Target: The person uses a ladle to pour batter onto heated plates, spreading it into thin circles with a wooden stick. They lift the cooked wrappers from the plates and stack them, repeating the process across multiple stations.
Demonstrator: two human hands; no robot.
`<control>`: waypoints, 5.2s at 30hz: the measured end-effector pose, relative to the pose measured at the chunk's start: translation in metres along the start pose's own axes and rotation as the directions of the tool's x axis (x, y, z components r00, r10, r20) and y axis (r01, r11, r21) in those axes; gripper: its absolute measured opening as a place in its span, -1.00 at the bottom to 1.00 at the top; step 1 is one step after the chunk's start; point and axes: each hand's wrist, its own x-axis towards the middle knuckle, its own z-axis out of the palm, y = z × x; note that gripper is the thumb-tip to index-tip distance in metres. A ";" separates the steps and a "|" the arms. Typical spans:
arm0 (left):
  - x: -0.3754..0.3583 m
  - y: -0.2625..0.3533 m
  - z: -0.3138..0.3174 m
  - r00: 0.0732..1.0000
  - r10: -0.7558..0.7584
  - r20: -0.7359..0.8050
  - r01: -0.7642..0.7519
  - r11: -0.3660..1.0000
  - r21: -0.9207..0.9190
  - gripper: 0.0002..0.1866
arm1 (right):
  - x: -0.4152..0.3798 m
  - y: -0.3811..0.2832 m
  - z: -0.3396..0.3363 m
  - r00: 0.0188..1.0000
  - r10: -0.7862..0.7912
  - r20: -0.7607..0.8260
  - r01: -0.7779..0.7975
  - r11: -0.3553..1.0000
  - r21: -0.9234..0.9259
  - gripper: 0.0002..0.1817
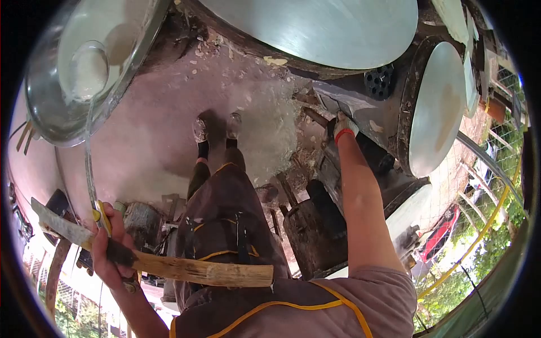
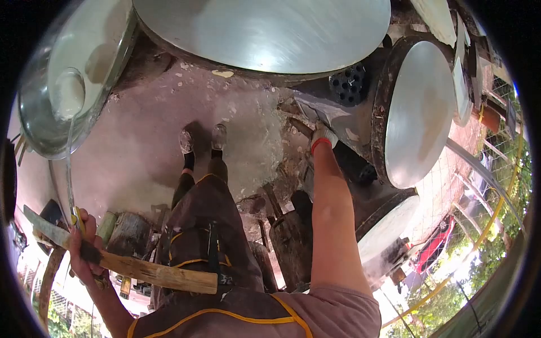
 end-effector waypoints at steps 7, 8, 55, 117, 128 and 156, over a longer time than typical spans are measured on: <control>-0.010 0.001 -0.003 0.995 -0.055 -0.077 0.068 0.982 0.177 -0.63 | -0.038 -0.015 0.009 1.000 0.013 -0.014 -0.019 0.788 -0.616 -0.67; -0.011 0.002 0.006 0.988 -0.066 -0.141 0.098 0.968 0.232 -0.64 | -0.080 -0.013 0.015 0.996 -0.012 0.083 0.059 0.810 -0.584 -0.69; 0.270 0.195 -0.033 0.616 -0.591 0.521 0.694 0.720 -0.004 -0.57 | -0.662 0.040 0.392 0.602 0.160 0.782 0.454 0.737 -0.501 -0.69; 0.052 -0.256 0.550 0.208 -0.584 0.785 -0.963 -0.265 0.058 -0.68 | -0.388 -0.146 -0.105 0.766 -0.380 -0.518 0.380 0.918 -0.112 -0.54; 0.105 -0.220 0.596 0.183 -0.544 0.819 -0.878 -0.465 -0.113 -0.70 | -0.385 -0.201 -0.076 0.834 -0.378 -0.403 0.428 0.903 0.040 -0.53; 0.146 -0.075 0.541 0.186 -0.380 0.906 -0.835 -0.547 -0.059 -0.33 | -0.356 -0.238 -0.048 0.776 -0.551 -0.306 0.578 0.816 -0.005 -0.59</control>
